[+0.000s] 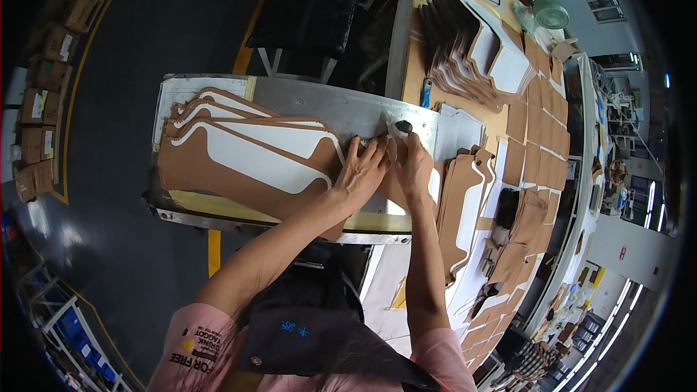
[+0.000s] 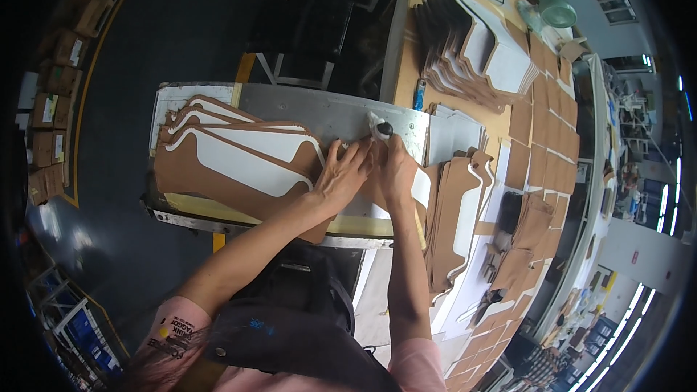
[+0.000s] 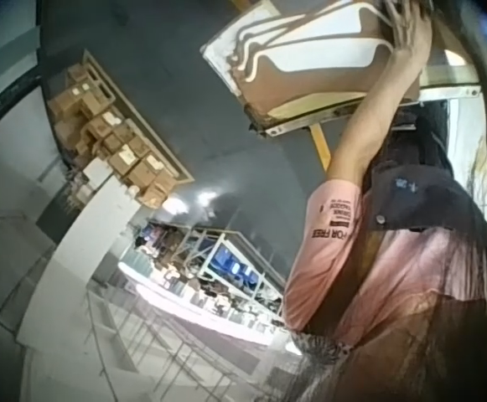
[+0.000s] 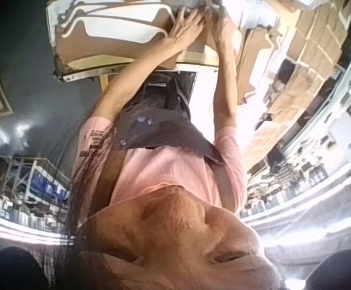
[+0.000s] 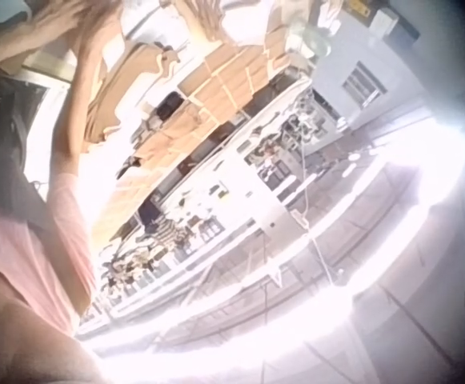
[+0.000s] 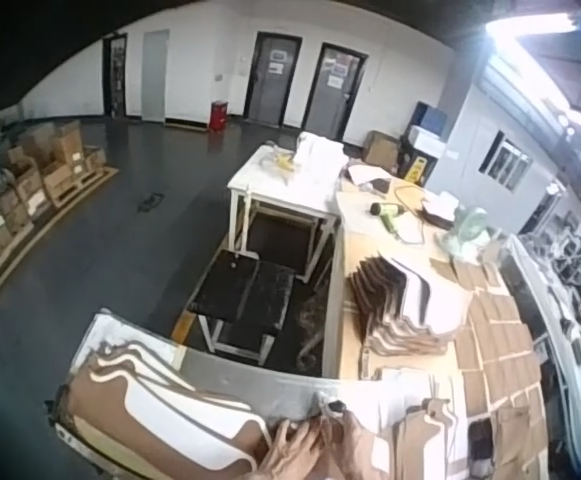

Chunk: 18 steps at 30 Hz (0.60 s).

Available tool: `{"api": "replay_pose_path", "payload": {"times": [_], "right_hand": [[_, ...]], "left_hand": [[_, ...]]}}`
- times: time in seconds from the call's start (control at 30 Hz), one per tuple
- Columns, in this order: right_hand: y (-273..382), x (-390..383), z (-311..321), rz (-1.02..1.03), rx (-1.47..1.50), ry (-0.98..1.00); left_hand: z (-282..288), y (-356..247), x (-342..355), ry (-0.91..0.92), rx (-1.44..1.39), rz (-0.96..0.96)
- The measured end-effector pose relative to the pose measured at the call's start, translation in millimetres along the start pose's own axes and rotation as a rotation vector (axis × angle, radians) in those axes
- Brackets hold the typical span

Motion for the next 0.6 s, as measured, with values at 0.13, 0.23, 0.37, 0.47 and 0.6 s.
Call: {"api": "replay_pose_path", "payload": {"times": [0.13, 0.23, 0.37, 0.47, 0.6], "right_hand": [[6, -3, 1, 0.032, 0.008, -0.008], [7, -4, 4, 0.045, 0.045, -0.051], [5, 0, -3, 0.035, -0.045, 0.038], [8, -1, 4, 0.076, 0.019, -0.086], [7, -8, -2, 0.059, 0.03, 0.061]], "left_hand": [[1, 0, -5, 0.009, 0.019, -0.004], [2, -4, -6, -0.007, 0.034, -0.001], [0, -3, -8, 0.009, 0.073, -0.006], [-2, -5, -10, 0.009, 0.084, -0.002], [-5, -5, -12, -0.004, 0.055, 0.022]]}}
Point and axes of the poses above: each hand's wrist, its own x-axis towards the middle knuckle, its own z-axis out of the back of the hand, y = z × x, the point moved 8 cm from there along x, towards the middle knuckle, and after that the axes turned 12 degrees about x, right-handed, at the moved point
